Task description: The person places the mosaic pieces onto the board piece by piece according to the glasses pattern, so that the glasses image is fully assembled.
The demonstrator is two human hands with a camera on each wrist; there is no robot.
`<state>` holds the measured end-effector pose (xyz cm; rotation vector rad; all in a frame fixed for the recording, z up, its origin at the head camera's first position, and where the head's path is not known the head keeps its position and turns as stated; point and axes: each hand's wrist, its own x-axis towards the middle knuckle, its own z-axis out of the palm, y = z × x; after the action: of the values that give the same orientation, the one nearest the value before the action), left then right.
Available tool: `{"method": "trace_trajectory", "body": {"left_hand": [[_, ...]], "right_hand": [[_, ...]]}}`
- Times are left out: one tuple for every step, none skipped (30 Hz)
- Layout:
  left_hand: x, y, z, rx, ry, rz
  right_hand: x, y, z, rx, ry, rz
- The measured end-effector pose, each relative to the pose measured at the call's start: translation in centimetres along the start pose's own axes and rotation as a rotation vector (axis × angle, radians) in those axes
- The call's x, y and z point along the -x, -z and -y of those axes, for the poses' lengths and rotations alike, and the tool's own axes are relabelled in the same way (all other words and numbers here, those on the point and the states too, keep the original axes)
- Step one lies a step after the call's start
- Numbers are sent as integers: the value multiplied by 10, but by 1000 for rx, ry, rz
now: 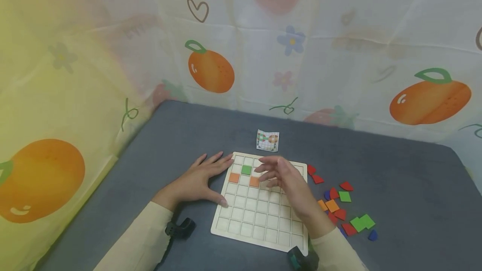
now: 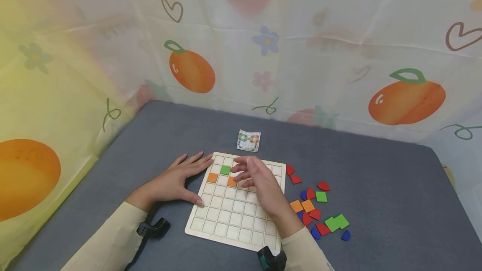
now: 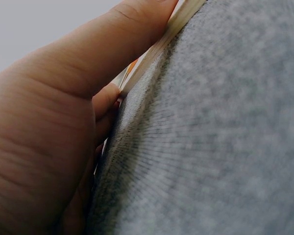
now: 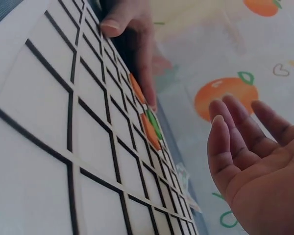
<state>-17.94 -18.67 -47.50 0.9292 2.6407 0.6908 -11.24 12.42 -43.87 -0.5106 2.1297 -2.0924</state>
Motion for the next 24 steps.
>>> {"method": "trace_trajectory", "body": {"left_hand": [[0,0,0,-1,-1,1],[0,0,0,-1,-2,1],[0,0,0,-1,-4,3],[0,0,0,3,-7,1],[1,0,0,8,-10,0],[1,1,0,13,-13,-2],[1,1,0,18,-16,-5],[2,1,0,24,-19,-8],[2,2,0,30,-23,-10],[2,2,0,35,-27,-13],[2,2,0,36,-31,-14],[3,2,0,35,-34,-14],[3,2,0,34,-38,-15],[3,2,0,34,-41,-15],[2,2,0,33,-43,-15],[2,2,0,32,-45,-16],[2,2,0,32,-45,-16],[2,2,0,32,-43,-16],[2,3,0,33,-41,-16],[2,3,0,33,-39,-16],[2,2,0,32,-37,-16],[2,2,0,32,-36,-16],[2,2,0,32,-34,-15],[2,2,0,32,-34,-15]], "right_hand": [[1,1,2,-5,15,11],[2,3,3,-8,30,21],[3,4,5,-15,42,30],[4,5,6,-13,52,36],[5,7,8,-11,59,39],[6,9,9,-12,64,39],[7,10,11,-14,70,39],[8,12,12,-17,77,39],[8,14,14,-24,82,39],[9,17,15,-27,87,39],[10,19,16,-30,92,38],[11,22,18,-31,98,37],[13,25,19,-30,103,34],[14,28,20,-31,105,32],[15,31,20,-30,106,29],[17,34,21,-27,110,25],[19,37,21,-25,113,21],[21,40,22,-21,114,18],[23,43,22,-21,113,11],[25,46,23,-17,110,4],[27,49,23,-17,106,-5],[30,53,24,-16,105,-13],[32,56,24,-9,98,-19],[35,59,25,-6,92,-30]]}}
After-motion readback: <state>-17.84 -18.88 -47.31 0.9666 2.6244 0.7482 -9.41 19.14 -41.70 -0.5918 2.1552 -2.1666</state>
